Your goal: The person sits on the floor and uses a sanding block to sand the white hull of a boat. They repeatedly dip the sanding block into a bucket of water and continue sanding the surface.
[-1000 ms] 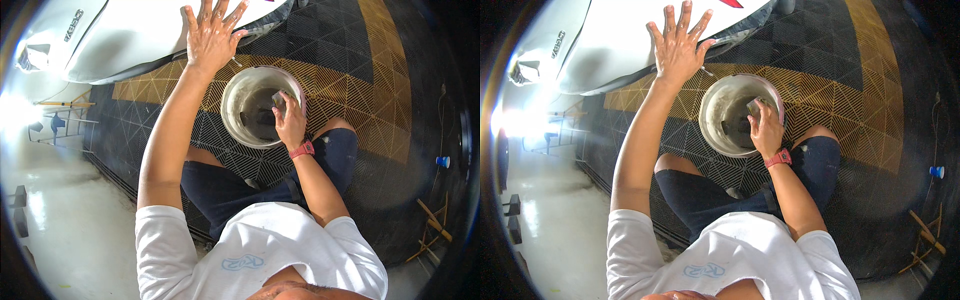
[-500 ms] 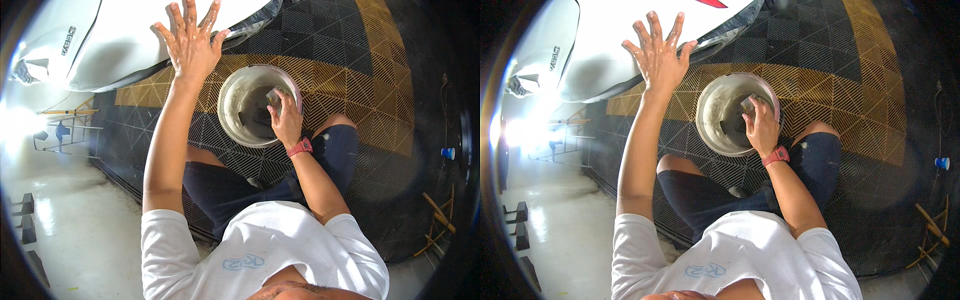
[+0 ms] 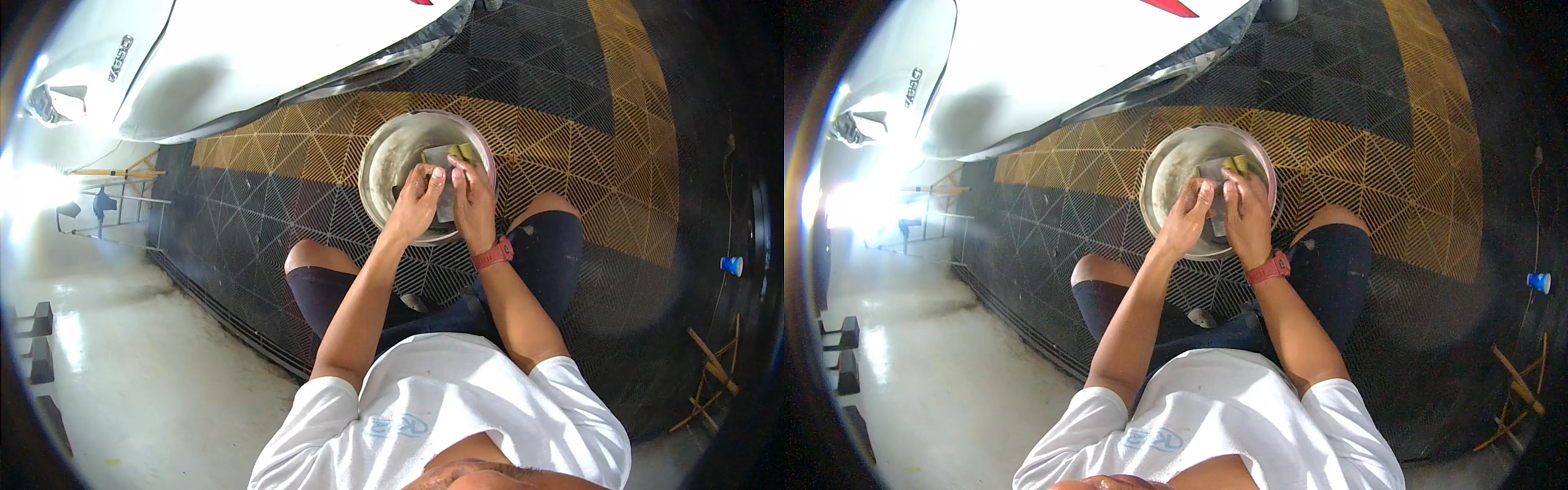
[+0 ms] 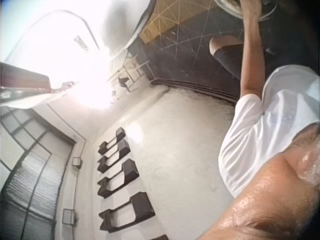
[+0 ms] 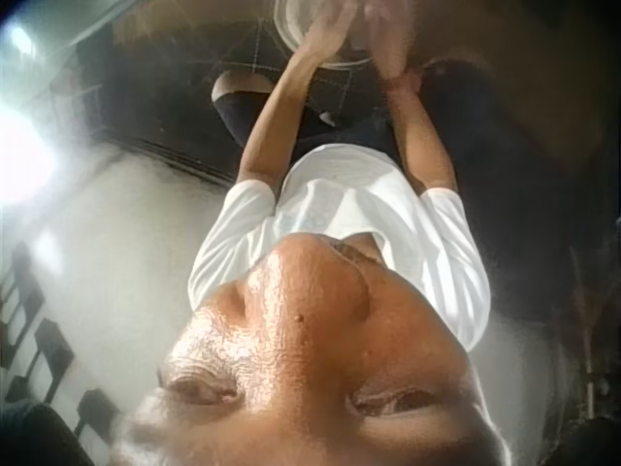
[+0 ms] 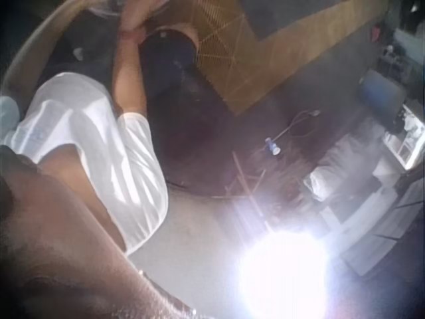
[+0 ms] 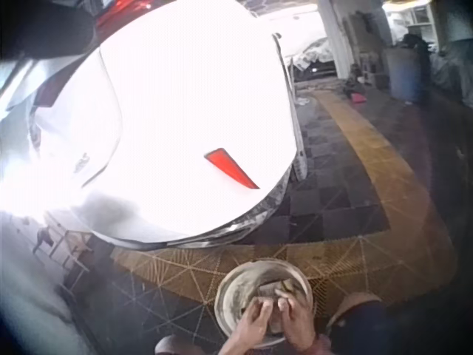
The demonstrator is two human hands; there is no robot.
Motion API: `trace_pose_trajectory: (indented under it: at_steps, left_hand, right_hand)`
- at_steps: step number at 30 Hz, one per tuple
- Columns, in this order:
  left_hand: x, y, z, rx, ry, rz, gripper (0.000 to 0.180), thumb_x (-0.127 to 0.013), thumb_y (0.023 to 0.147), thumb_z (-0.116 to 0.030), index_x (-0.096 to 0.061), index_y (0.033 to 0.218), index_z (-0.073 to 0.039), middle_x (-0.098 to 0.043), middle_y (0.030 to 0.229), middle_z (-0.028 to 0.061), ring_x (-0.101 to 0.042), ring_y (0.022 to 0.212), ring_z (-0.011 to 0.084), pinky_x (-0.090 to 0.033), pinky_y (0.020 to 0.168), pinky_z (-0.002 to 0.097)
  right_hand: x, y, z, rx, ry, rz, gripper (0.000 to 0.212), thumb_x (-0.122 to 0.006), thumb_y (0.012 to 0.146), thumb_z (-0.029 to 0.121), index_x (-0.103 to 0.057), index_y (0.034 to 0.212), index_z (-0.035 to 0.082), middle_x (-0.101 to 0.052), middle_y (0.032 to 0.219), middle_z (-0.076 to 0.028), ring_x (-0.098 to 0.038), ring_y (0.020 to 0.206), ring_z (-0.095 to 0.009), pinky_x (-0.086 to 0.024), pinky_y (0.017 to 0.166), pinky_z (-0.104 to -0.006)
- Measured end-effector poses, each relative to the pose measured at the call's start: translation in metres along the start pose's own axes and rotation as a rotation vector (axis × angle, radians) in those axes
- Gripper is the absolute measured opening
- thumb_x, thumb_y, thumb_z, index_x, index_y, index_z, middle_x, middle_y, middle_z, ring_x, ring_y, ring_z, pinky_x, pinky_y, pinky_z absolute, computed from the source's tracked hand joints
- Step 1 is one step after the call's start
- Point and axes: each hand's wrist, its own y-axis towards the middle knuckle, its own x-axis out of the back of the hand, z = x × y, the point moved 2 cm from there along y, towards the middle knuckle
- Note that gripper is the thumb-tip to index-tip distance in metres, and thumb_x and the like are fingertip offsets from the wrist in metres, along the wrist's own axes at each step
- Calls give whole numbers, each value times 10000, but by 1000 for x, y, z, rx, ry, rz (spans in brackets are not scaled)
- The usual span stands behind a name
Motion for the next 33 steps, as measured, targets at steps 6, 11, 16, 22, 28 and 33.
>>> trace_pose_trajectory:
  at_steps: [6, 11, 16, 22, 28, 33]
  left_hand:
    - [28, -2, -10, 42, 146, -72, 878, -707, 1041, -579, -463, 1447, 160, -648, 1389, 332, -643, 1343, 364, -501, 1119, 414]
    - [62, 2, -25, -109, 396, -295, 616, -721, 1065, -380, -532, 1448, 64, -625, 1438, 308, -626, 1299, 386, -542, 1037, 515]
    - [133, 15, -131, -828, 1084, -670, 474, -852, 893, -222, -638, 1304, -119, -603, 1580, 183, -606, 1384, 316, -495, 1112, 510]
    - [185, 58, -195, -1218, 1362, -613, 808, -855, 781, -24, -665, 1512, -310, -619, 1596, -54, -633, 1304, 218, -469, 1127, 377]
    - [219, 83, -183, -1395, 1512, -592, 670, -854, 784, -31, -766, 1368, -346, -595, 1616, -87, -621, 1283, 204, -521, 1107, 372]
    - [269, 64, -132, -1305, 1501, -618, 503, -811, 900, -138, -786, 1327, -402, -614, 1573, -121, -561, 1315, 156, -512, 1131, 334]
  right_hand:
    - [-9, -8, 26, -76, 479, 290, 471, -496, 1188, 271, -397, 1580, 29, -711, 1340, -234, -710, 1175, -289, -535, 1038, -416]
    - [1, 26, 11, -72, 198, 312, 454, -592, 1144, 304, -503, 1518, 61, -785, 1255, -162, -727, 1139, -270, -553, 1015, -397]
    - [-1, 21, -41, 226, -597, 395, 336, -762, 997, 277, -688, 1266, 91, -803, 1116, -121, -727, 1041, -344, -578, 897, -475]
    - [-5, 20, -31, 196, -601, 335, 330, -808, 952, 314, -731, 1194, 103, -808, 1052, -83, -744, 1012, -308, -591, 879, -456]
    - [2, 22, -33, 152, -314, 170, 319, -860, 918, 315, -770, 1130, 94, -803, 953, -61, -771, 873, -278, -616, 773, -413]
    - [-2, 22, -26, 168, -287, 159, 302, -872, 913, 311, -776, 1084, 82, -795, 913, -76, -773, 839, -267, -622, 759, -396]
